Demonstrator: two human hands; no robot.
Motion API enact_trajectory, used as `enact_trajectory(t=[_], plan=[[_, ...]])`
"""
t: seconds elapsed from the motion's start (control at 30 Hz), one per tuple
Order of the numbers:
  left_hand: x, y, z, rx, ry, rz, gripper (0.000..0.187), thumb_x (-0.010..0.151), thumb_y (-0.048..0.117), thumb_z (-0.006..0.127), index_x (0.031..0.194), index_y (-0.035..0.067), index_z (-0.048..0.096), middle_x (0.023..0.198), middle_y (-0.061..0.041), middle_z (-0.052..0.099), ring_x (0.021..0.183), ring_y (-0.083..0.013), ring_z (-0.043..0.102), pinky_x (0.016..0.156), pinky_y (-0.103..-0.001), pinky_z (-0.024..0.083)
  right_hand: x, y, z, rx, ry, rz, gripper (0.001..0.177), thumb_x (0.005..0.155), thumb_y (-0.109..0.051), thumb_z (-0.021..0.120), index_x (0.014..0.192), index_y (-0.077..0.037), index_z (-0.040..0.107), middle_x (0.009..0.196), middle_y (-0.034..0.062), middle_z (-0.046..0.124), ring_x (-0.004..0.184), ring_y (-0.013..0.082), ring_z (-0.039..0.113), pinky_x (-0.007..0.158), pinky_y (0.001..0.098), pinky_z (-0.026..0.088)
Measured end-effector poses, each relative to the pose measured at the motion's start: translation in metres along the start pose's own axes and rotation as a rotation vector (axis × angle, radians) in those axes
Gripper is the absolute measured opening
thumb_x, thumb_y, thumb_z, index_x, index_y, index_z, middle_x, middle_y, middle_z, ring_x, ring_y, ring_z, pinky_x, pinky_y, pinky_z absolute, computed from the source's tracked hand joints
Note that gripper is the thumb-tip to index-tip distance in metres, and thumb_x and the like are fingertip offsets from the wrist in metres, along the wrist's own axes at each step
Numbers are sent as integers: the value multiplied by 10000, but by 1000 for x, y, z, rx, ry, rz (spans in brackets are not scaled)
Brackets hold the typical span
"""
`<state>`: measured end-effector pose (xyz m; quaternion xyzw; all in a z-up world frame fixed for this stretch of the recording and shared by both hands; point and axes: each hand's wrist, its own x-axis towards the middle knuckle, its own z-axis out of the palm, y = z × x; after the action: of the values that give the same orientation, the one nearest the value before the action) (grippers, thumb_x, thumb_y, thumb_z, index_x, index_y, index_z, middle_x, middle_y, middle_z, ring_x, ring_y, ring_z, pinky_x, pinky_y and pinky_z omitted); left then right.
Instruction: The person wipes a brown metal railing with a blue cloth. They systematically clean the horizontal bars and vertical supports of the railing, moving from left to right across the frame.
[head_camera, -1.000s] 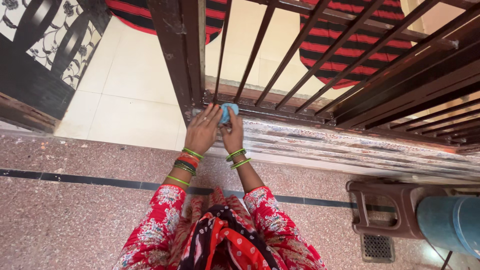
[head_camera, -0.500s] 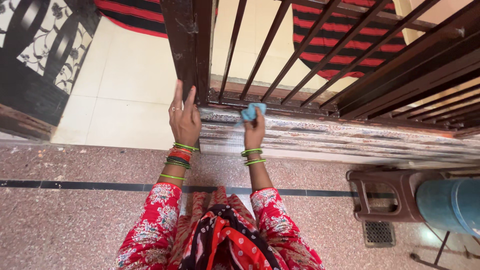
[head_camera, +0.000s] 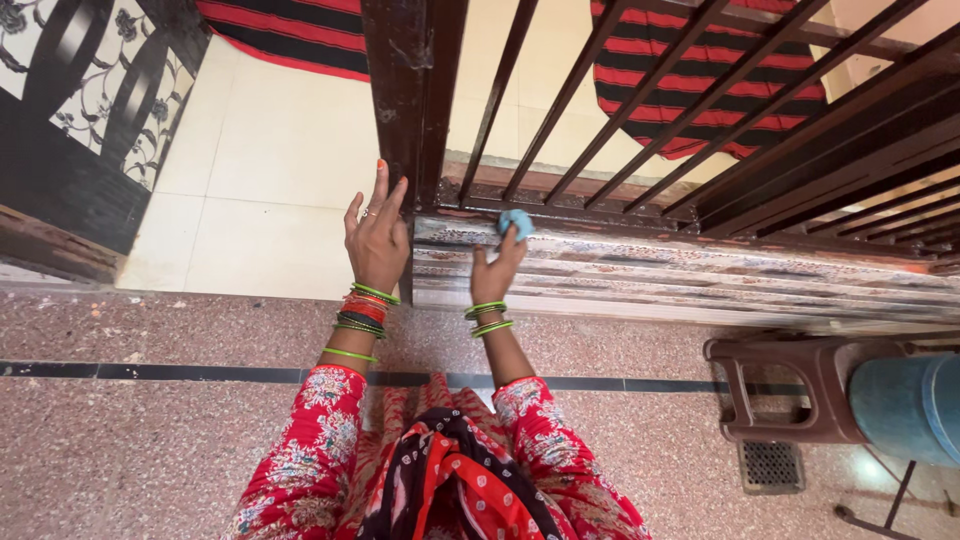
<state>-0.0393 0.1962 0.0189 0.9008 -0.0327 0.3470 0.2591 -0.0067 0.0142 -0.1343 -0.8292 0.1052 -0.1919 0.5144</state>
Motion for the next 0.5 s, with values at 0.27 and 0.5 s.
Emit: enact_trajectory(t=[0.27, 0.5], plan=[[3, -3, -5, -13, -112, -79, 531, 895, -20, 561, 1385, 156, 666, 1580, -58, 492, 946, -154, 718, 1210, -501, 361, -35, -36, 46, 25, -102, -120, 825, 785, -47, 796, 1507, 15, 401, 1489, 328, 373, 1399, 482, 383, 1178, 458, 310], [3, -7, -6, -3, -53, 0, 554, 886, -24, 554, 1394, 166, 668, 1584, -42, 490, 1079, -153, 729, 1201, -493, 353, -38, -71, 44, 251, -144, 36, 757, 798, -3, 724, 1496, -31, 432, 1371, 213, 501, 1230, 331, 572, 1038, 385, 491]])
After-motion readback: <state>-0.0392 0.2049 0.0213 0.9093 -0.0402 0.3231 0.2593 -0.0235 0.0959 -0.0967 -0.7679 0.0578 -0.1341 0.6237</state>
